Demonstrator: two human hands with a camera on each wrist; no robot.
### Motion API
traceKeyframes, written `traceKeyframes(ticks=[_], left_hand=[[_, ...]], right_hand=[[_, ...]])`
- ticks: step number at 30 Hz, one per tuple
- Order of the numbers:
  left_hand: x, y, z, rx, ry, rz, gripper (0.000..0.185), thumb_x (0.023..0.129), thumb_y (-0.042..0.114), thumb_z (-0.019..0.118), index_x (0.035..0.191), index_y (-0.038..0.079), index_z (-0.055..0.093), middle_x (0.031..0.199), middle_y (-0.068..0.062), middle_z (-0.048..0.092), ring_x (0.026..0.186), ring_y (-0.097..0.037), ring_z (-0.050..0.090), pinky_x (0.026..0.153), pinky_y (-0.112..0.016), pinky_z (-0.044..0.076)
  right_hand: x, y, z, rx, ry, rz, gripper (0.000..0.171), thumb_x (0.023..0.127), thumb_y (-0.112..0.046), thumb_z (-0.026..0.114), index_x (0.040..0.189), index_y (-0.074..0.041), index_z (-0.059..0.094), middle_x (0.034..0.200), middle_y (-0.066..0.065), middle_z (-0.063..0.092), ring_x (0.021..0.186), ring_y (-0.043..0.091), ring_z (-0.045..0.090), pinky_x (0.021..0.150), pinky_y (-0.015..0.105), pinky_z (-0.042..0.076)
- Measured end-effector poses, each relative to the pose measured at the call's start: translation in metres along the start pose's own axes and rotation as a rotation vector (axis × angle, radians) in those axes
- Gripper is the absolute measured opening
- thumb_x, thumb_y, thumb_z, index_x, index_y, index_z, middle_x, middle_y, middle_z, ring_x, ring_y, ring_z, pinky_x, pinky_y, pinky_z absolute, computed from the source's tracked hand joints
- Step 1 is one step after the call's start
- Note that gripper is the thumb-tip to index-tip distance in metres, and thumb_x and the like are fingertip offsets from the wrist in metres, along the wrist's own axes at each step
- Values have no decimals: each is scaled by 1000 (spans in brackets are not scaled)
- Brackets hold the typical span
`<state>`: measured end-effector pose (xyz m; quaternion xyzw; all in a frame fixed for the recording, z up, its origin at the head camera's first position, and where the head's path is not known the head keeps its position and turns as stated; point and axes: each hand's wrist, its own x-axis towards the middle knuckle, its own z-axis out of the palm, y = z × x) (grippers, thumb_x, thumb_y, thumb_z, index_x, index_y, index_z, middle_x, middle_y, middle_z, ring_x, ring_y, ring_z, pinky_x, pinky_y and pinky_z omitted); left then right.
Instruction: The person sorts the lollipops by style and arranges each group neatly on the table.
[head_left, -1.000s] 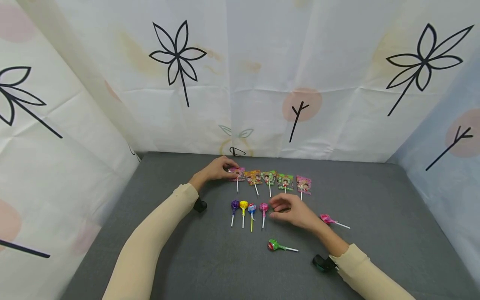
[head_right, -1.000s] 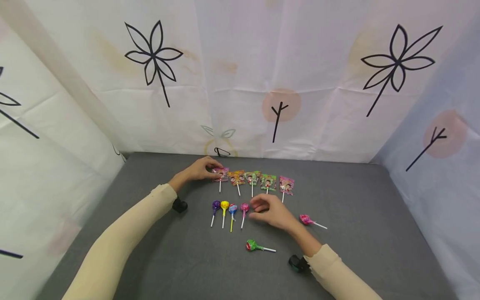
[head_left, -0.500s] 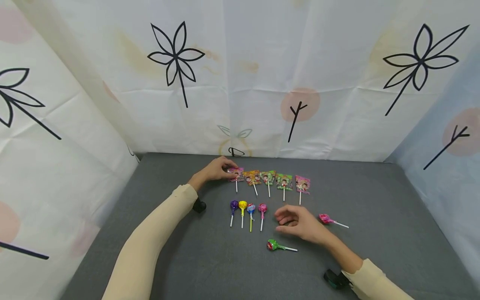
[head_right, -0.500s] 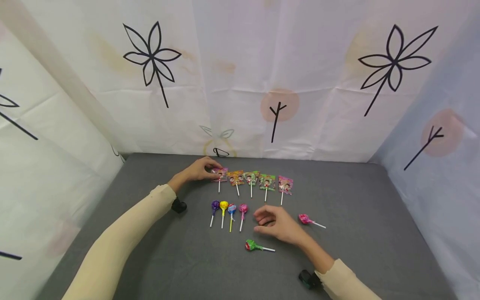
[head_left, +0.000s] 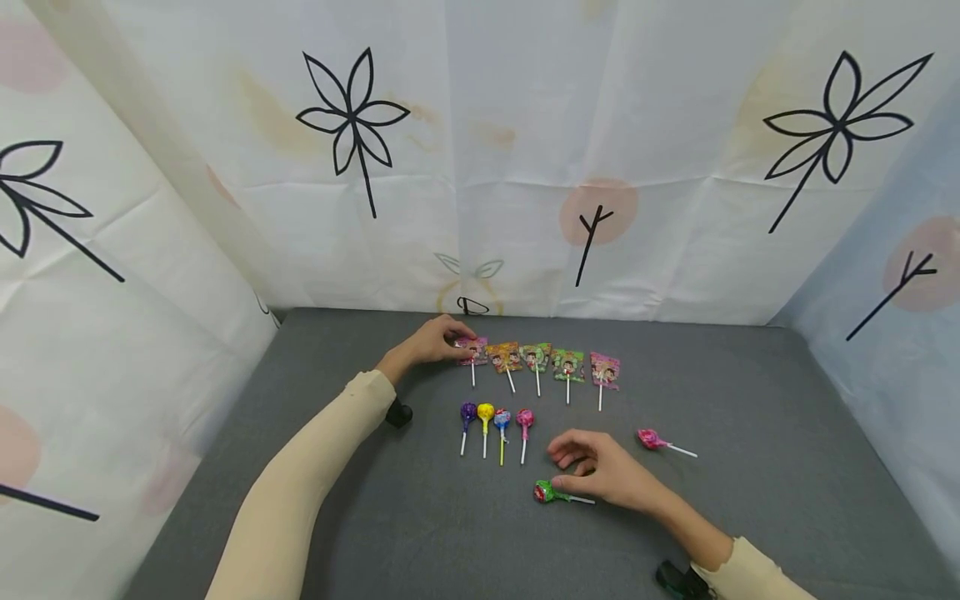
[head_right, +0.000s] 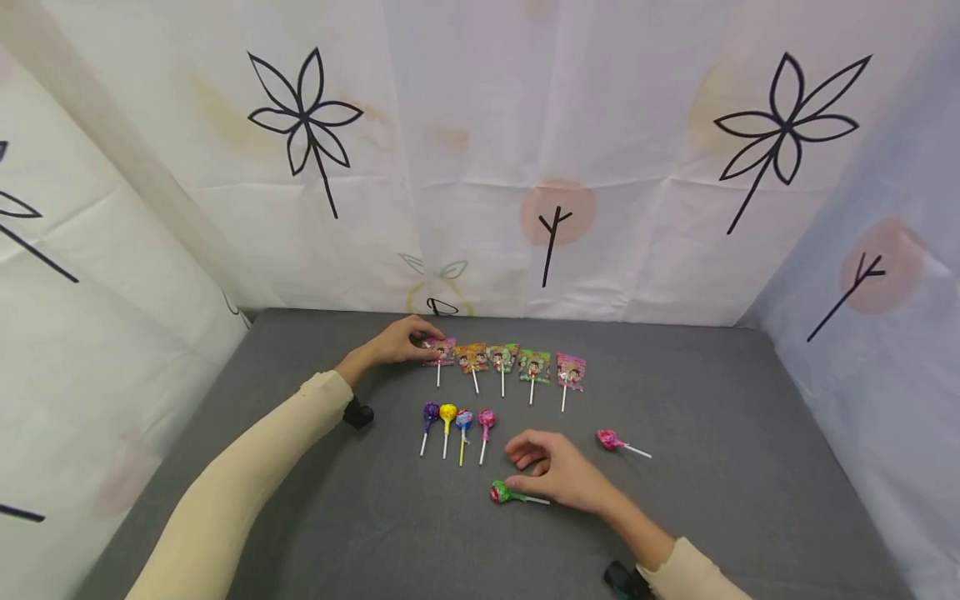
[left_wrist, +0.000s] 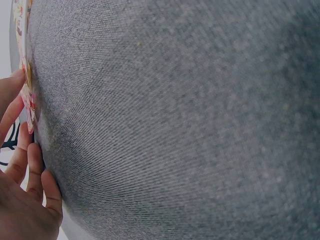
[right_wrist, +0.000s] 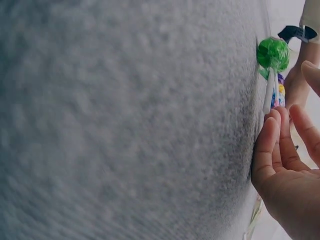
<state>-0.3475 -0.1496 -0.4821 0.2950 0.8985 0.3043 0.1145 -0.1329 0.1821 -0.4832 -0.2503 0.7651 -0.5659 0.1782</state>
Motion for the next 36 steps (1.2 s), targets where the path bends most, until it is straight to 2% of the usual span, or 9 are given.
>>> traceKeyframes(ticks=[9, 15, 25, 36], left_hand=[[2, -4, 3, 13, 4, -7, 34, 95, 23, 76, 124, 7, 72, 123, -13, 59, 115, -33, 58, 99, -47, 47], [2, -6, 4, 29, 1, -17, 35, 95, 25, 76, 126, 9, 72, 125, -13, 57, 116, -32, 57, 100, -46, 46], [1, 0, 4, 22, 10, -2, 35, 95, 23, 75, 126, 7, 72, 126, -14, 58, 117, -33, 56, 100, -46, 46], [3, -8, 7, 26, 9, -25, 35, 95, 24, 75, 127, 9, 71, 126, -12, 57, 116, -31, 56, 100, -45, 45]], right_hand=[[4, 0, 9, -47, -19, 3, 37, 88, -16, 83, 117, 0, 67, 111, 13, 66, 96, 29, 64, 77, 31, 55], [5, -1, 14, -81, -7, -27, 37, 86, -17, 85, 114, -2, 69, 108, 11, 67, 93, 26, 63, 74, 32, 55], [4, -3, 15, -120, -39, -13, 39, 84, -19, 87, 116, -4, 69, 109, 7, 67, 94, 22, 62, 76, 31, 53], [5, -6, 14, -143, -81, -2, 39, 83, -19, 88, 115, -5, 69, 107, 2, 65, 94, 24, 61, 76, 32, 52]])
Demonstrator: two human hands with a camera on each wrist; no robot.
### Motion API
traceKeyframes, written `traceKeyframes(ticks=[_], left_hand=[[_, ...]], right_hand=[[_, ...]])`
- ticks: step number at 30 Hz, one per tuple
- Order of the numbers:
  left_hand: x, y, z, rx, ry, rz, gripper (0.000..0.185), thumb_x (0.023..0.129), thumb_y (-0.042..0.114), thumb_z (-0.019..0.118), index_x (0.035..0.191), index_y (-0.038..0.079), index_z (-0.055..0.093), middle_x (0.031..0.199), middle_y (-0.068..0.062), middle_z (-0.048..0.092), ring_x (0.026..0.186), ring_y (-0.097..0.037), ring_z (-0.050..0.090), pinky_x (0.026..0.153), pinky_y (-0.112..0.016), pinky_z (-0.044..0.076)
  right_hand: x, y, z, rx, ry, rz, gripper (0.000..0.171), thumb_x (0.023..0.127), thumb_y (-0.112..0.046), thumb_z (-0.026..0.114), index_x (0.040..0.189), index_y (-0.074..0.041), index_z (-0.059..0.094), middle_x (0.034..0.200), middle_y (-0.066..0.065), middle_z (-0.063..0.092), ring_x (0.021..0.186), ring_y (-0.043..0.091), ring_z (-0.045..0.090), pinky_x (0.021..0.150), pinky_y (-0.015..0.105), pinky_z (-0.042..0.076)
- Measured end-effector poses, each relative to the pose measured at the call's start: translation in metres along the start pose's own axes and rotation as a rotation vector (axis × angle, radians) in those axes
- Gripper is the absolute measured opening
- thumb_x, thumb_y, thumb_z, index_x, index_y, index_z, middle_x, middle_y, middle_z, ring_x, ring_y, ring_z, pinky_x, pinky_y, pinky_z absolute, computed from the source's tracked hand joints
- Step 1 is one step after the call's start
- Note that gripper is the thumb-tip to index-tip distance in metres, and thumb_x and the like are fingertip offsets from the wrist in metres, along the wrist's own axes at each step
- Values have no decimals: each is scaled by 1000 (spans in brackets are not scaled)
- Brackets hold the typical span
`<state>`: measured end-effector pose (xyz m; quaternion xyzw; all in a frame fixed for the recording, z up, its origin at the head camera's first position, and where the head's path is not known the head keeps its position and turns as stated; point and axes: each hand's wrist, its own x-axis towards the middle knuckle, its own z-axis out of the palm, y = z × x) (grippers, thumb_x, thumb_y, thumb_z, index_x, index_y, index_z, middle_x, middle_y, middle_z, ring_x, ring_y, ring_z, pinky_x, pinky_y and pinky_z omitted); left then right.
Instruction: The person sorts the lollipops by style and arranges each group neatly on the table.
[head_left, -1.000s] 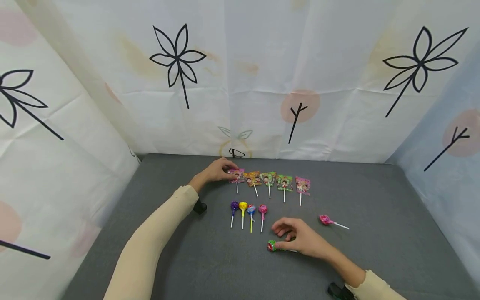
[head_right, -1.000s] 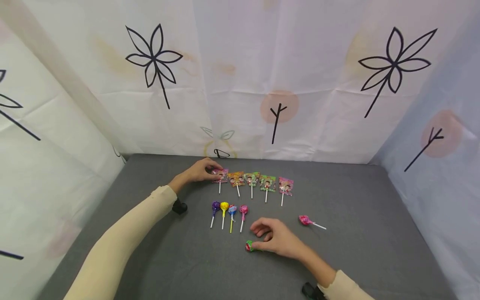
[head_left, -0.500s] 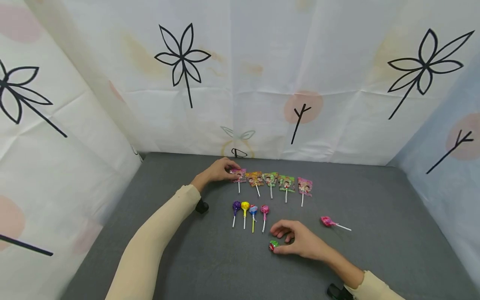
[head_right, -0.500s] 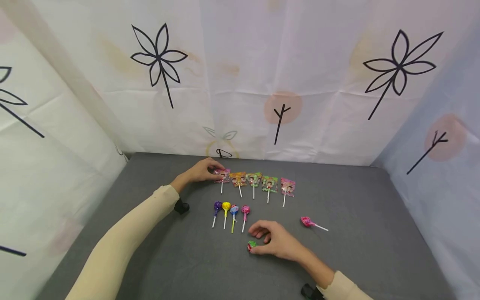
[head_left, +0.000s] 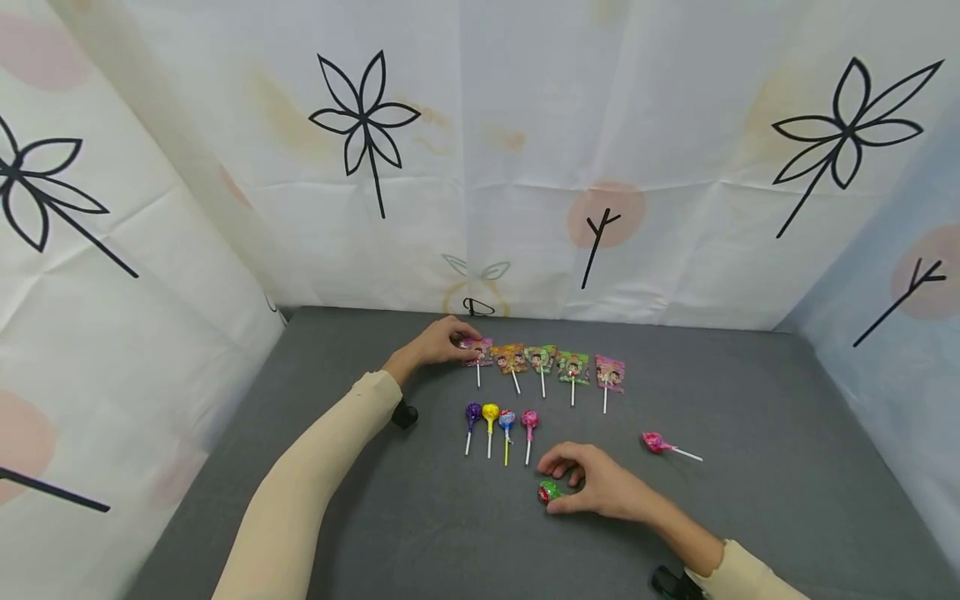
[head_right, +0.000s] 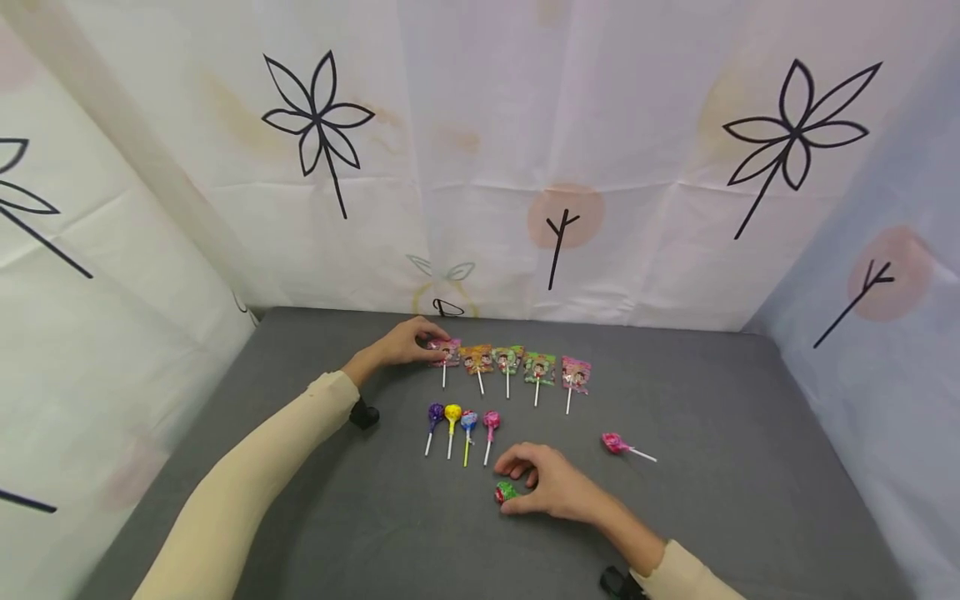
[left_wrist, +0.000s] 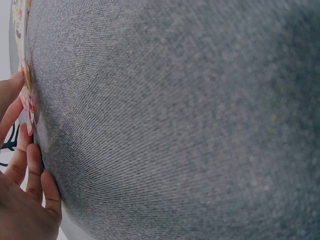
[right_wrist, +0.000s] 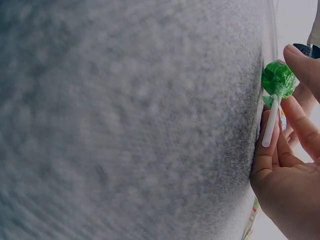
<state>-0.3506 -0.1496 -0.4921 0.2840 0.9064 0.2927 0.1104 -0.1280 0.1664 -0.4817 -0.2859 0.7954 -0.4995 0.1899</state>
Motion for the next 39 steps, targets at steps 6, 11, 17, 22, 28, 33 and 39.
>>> traceKeyframes(ticks=[6, 11, 17, 22, 28, 33, 39], left_hand=[[-1, 0, -2, 16, 16, 2, 34, 95, 24, 75, 126, 8, 72, 124, -13, 57, 116, -33, 57, 100, -46, 46], [-1, -1, -1, -1, 14, 9, 34, 95, 22, 75, 125, 7, 72, 124, -12, 58, 113, -31, 58, 98, -45, 47], [0, 1, -1, 6, 14, 52, 33, 94, 20, 76, 124, 6, 73, 122, -11, 63, 111, -30, 60, 97, -45, 48], [-2, 4, 0, 7, 2, 56, 33, 95, 21, 76, 123, 5, 73, 122, -11, 64, 111, -31, 60, 97, -44, 48], [-2, 4, -2, 16, 4, 24, 34, 95, 24, 76, 125, 8, 73, 124, -11, 61, 113, -31, 60, 97, -44, 48], [-2, 1, -2, 13, 1, 26, 34, 95, 24, 76, 125, 8, 73, 123, -9, 63, 112, -29, 61, 97, -43, 48], [-3, 3, -3, 7, 1, 27, 34, 95, 24, 76, 125, 8, 73, 123, -10, 62, 113, -31, 60, 98, -45, 48]], right_hand=[[3, -1, -3, -18, -28, 3, 38, 83, -20, 88, 114, -6, 70, 106, 1, 64, 94, 22, 60, 77, 31, 52], [4, -3, -5, -17, -50, 21, 37, 84, -19, 87, 115, -6, 69, 106, 0, 64, 95, 22, 60, 77, 31, 52], [5, -4, -4, -18, -59, 19, 38, 84, -19, 87, 114, -6, 69, 104, 1, 64, 93, 20, 60, 77, 31, 52], [3, -3, -3, -14, -45, 15, 38, 83, -20, 88, 114, -6, 69, 103, 2, 65, 92, 21, 60, 75, 31, 52], [3, -1, -2, -10, -36, -4, 34, 84, -18, 87, 111, -8, 71, 100, -1, 65, 89, 21, 60, 73, 30, 52], [4, 1, -1, -24, -40, -49, 24, 86, -17, 85, 106, -10, 73, 94, -2, 64, 85, 19, 61, 71, 29, 52], [4, 1, -3, -22, -30, -36, 22, 87, -17, 84, 106, -11, 73, 93, -3, 65, 84, 19, 62, 70, 28, 52]])
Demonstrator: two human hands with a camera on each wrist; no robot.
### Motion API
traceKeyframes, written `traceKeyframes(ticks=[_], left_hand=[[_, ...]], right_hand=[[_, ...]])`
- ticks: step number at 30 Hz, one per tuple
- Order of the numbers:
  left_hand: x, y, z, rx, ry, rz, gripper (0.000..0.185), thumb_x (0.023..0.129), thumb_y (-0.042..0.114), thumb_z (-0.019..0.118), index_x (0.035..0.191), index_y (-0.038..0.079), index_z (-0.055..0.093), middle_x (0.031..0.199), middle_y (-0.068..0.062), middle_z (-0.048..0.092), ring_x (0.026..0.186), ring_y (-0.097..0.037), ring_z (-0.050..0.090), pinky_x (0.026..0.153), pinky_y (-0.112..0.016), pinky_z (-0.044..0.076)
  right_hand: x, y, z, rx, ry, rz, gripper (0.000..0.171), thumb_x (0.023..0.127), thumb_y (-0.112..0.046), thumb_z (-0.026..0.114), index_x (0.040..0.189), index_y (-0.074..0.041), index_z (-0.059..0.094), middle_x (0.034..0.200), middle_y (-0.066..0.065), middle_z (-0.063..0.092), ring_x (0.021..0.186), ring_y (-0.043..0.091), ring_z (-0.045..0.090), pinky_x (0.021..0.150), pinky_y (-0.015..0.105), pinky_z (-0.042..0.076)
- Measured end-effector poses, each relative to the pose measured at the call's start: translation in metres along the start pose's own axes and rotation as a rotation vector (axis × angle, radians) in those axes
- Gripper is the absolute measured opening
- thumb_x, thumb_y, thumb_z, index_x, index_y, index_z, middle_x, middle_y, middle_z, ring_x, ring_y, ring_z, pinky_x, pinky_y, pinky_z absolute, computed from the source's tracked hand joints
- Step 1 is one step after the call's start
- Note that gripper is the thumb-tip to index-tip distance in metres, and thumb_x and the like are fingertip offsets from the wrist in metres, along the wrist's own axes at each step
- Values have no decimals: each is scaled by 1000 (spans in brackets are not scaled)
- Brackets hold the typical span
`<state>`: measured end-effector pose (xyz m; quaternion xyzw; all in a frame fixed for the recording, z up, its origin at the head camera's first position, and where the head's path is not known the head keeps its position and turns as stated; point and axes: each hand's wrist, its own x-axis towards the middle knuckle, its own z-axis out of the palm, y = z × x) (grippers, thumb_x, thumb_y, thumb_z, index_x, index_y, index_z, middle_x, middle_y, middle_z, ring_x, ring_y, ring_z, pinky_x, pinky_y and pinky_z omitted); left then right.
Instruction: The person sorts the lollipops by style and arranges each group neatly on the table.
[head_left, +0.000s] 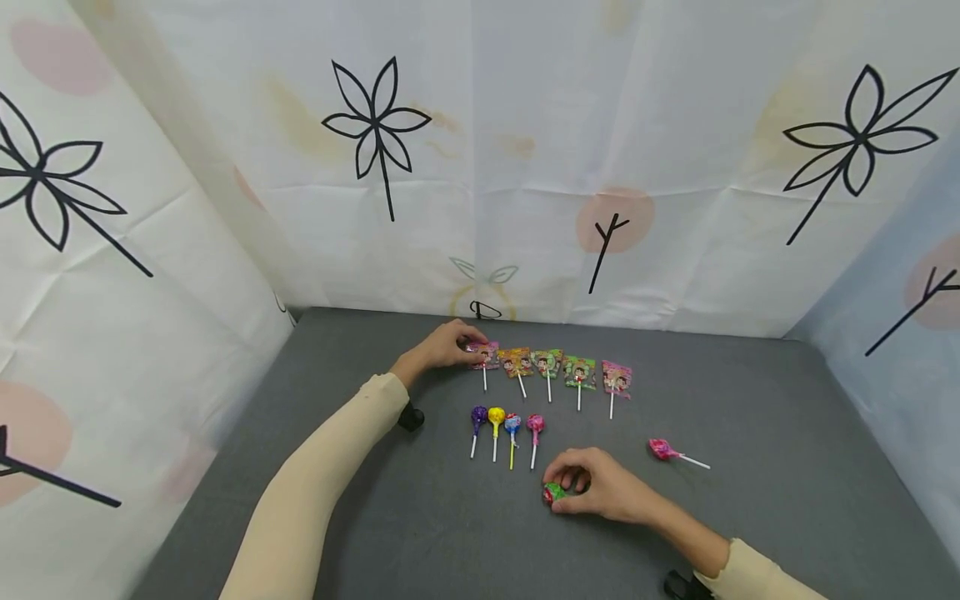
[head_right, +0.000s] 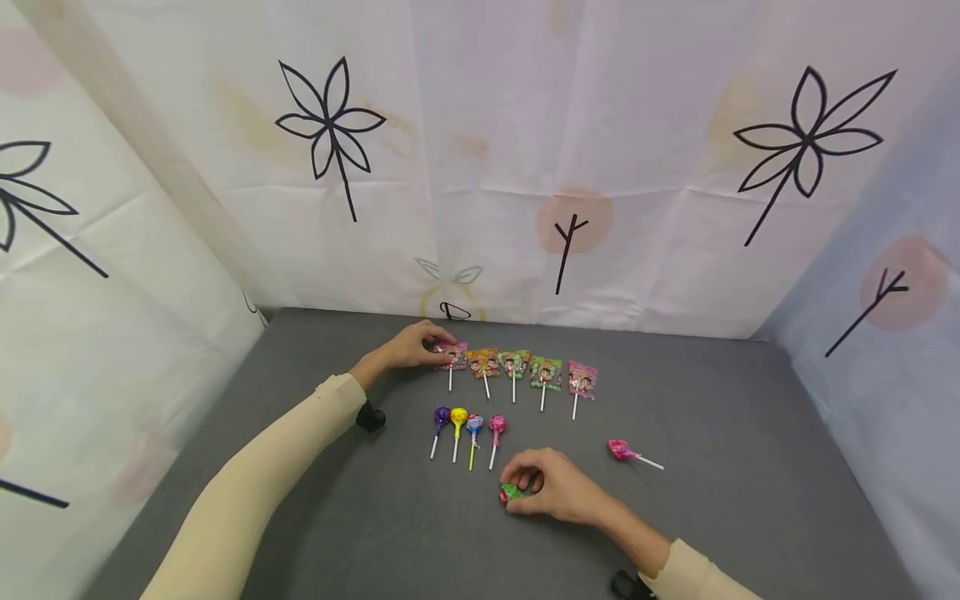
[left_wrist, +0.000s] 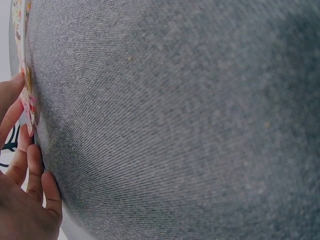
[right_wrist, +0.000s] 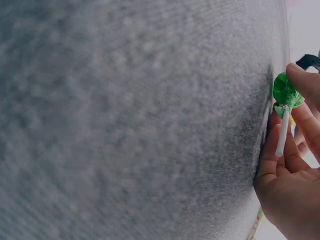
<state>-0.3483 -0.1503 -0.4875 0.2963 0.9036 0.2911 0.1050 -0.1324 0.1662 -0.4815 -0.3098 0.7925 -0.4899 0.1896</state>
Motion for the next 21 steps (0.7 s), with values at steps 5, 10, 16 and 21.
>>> traceKeyframes(ticks=[5, 10, 16, 21], left_hand=[[-2, 3, -1, 6, 0, -1, 34, 95, 24, 76, 125, 8, 73, 123, -11, 62, 113, -31, 60, 98, -45, 48], [-3, 6, -1, 3, -3, -3, 34, 95, 23, 76, 125, 7, 72, 124, -13, 60, 113, -32, 59, 98, -45, 48], [-1, 4, -1, -9, -4, -3, 34, 94, 22, 76, 125, 7, 73, 124, -12, 60, 113, -32, 60, 98, -45, 48], [0, 1, -1, -4, -8, -11, 34, 95, 23, 76, 125, 8, 72, 124, -13, 58, 113, -32, 59, 98, -45, 48]], right_hand=[[0, 1, -1, 69, 20, -4, 23, 88, -12, 83, 107, -5, 72, 93, 1, 67, 82, 19, 62, 69, 28, 53], [0, 2, -3, 137, 38, -14, 23, 89, -9, 81, 109, 0, 71, 93, 8, 67, 81, 16, 62, 69, 28, 54], [0, 4, -7, 176, 45, 3, 24, 89, -7, 80, 109, 1, 70, 92, 11, 67, 81, 16, 63, 69, 29, 56], [0, 5, -11, 195, 66, 27, 22, 91, -6, 78, 110, 2, 68, 95, 13, 68, 81, 19, 64, 66, 27, 54]])
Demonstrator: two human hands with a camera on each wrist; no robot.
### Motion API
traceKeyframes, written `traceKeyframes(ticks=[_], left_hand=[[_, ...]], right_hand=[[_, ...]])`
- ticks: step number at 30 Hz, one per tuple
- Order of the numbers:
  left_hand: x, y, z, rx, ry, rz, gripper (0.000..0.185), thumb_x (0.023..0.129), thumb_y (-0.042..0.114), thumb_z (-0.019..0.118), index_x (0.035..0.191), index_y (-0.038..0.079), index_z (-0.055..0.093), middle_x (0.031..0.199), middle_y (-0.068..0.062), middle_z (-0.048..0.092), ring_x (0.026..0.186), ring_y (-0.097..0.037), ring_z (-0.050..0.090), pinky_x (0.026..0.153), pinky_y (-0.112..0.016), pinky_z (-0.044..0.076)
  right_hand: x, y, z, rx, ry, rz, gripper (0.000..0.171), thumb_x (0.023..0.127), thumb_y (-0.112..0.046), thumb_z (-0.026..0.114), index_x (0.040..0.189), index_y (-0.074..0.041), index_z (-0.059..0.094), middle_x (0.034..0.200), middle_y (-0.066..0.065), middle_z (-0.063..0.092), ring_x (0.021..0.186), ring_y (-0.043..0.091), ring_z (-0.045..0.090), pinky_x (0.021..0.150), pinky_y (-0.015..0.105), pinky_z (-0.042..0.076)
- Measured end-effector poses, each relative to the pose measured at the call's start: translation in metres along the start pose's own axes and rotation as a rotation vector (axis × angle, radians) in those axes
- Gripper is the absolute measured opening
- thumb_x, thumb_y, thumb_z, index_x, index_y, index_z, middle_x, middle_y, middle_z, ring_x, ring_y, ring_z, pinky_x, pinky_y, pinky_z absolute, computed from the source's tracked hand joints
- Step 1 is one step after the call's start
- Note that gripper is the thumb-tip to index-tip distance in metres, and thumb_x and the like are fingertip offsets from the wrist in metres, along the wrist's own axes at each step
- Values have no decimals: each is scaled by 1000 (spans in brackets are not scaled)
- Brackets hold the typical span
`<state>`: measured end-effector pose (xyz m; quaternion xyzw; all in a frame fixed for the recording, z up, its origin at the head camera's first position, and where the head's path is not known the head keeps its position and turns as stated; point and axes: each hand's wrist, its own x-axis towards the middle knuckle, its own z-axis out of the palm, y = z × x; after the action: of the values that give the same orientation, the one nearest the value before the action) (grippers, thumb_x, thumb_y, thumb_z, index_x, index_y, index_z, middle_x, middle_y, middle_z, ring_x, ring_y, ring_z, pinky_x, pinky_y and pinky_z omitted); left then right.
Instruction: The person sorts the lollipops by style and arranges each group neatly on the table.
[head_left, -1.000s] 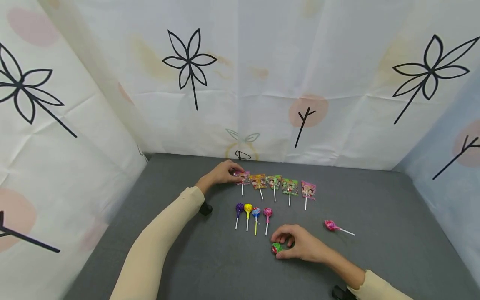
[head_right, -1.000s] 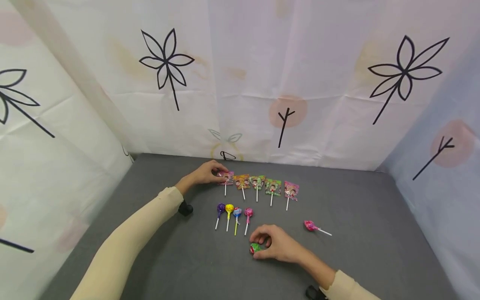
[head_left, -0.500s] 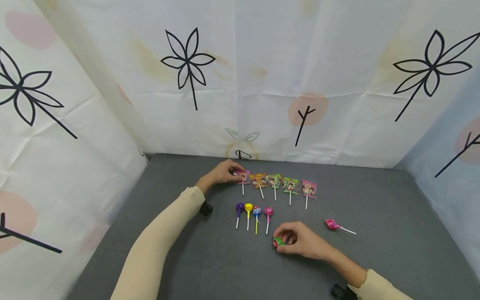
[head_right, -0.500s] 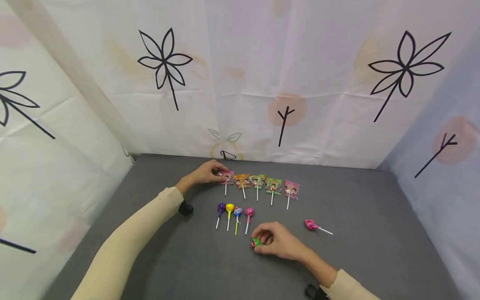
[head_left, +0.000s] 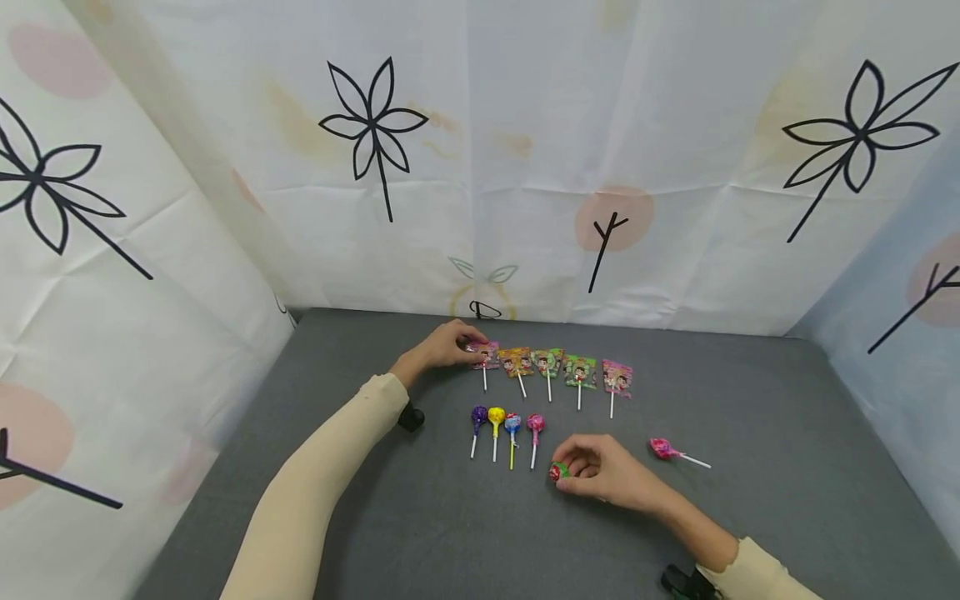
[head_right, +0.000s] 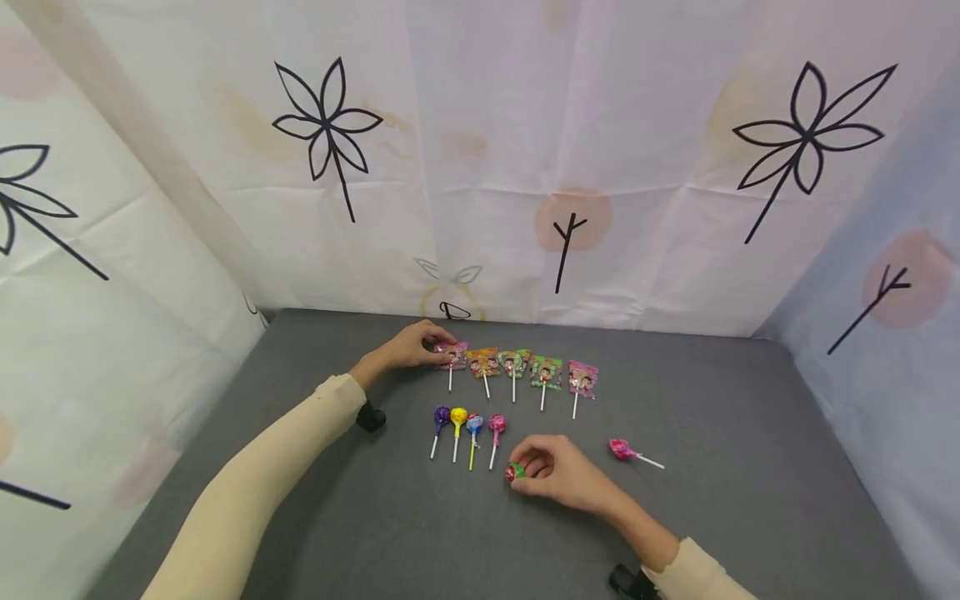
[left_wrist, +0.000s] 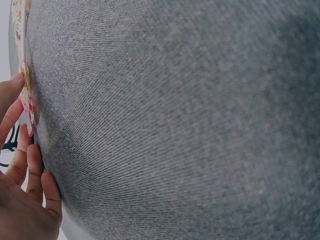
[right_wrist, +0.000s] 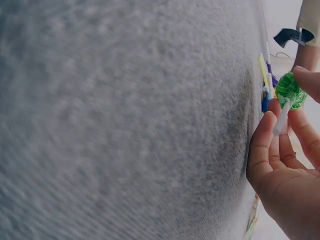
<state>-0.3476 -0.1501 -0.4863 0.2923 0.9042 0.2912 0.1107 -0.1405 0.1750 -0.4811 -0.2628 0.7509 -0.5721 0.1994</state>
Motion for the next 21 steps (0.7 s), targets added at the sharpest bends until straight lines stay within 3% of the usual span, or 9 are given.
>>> traceKeyframes(ticks=[4, 13, 21], left_hand=[[0, 0, 0, 8, 4, -5, 34, 95, 24, 76, 125, 9, 73, 125, -13, 58, 114, -32, 59, 98, -45, 47], [-1, 0, 0, 3, 6, 9, 33, 95, 22, 76, 125, 8, 72, 124, -13, 59, 114, -32, 58, 99, -44, 47], [2, -2, 1, -2, 10, 26, 33, 94, 21, 76, 124, 7, 73, 123, -11, 62, 114, -30, 58, 99, -43, 48]], right_hand=[[1, -3, -2, 21, 38, 12, 23, 92, -3, 75, 112, 5, 65, 96, 16, 67, 81, 21, 65, 64, 26, 53], [5, -4, -7, 11, 134, 56, 33, 94, -7, 75, 120, 9, 63, 112, 16, 65, 91, 24, 66, 76, 29, 55], [10, -3, -10, 55, 179, 77, 30, 91, -8, 78, 116, 4, 65, 108, 16, 67, 89, 24, 68, 76, 30, 56]])
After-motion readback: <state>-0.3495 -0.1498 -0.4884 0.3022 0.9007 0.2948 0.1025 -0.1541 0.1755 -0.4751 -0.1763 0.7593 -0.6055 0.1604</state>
